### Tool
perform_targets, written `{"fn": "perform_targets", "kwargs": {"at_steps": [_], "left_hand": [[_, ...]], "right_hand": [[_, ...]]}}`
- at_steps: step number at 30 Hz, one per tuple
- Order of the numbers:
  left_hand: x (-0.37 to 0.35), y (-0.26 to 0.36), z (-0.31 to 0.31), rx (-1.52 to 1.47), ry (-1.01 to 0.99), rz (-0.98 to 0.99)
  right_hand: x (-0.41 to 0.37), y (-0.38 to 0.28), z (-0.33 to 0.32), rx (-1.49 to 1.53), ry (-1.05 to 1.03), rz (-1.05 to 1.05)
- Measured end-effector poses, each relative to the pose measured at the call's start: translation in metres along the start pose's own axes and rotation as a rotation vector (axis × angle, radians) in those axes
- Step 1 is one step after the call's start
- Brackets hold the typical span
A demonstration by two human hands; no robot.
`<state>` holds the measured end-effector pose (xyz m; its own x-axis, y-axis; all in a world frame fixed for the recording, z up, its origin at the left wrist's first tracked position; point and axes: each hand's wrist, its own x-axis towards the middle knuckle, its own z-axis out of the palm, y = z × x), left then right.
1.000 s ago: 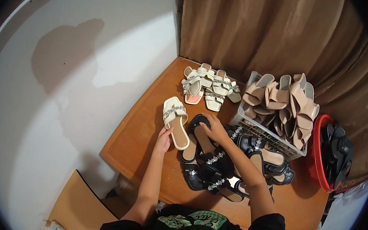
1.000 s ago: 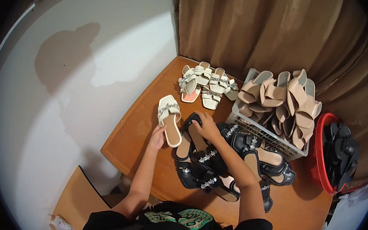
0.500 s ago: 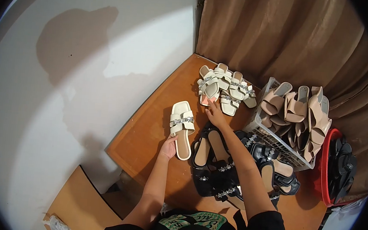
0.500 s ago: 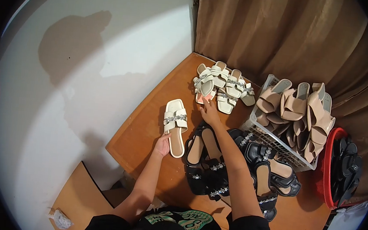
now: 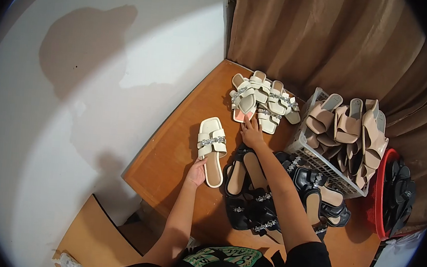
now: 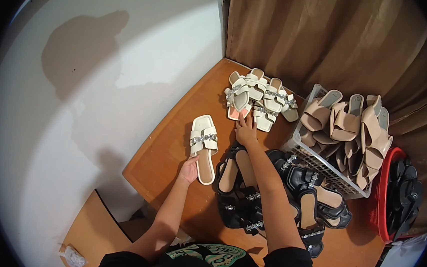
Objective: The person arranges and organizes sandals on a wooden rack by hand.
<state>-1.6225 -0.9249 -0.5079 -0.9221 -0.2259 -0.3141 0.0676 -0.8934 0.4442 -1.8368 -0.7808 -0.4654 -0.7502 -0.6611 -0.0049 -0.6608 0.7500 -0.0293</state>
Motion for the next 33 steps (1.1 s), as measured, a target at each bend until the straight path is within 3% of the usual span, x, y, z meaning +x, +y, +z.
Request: {"fn": "perform_targets", "kwargs": {"at_steps": [7,15,20,29,33], "left_hand": [[0.003,-0.002,-0.004,0.007,-0.041,-0.006],[0.000,0.001,0.001,-0.016,-0.059,-0.011],[0.000,0.000,0.000,-0.003,-0.036,-0.005],[-0.002,0.002,0.006,-0.022,-0.078,-0.008],[0.004,0.001,-0.002,0.009,-0.108,0.001]], "right_hand": [[-0.003,-0.007,-0.008,-0.134,-0.018,0.021],[-0.017,-0.003,-0.028,-0.322,0.025,-0.090],[-0.038,-0.014,-0.041,-0.546,0.161,-0.185],[-0.106,-0.019,-0.082,-0.501,0.284,-0.317],[-0.138,-0.018,-0.093,-0.409,0.211,-0.352]]}}
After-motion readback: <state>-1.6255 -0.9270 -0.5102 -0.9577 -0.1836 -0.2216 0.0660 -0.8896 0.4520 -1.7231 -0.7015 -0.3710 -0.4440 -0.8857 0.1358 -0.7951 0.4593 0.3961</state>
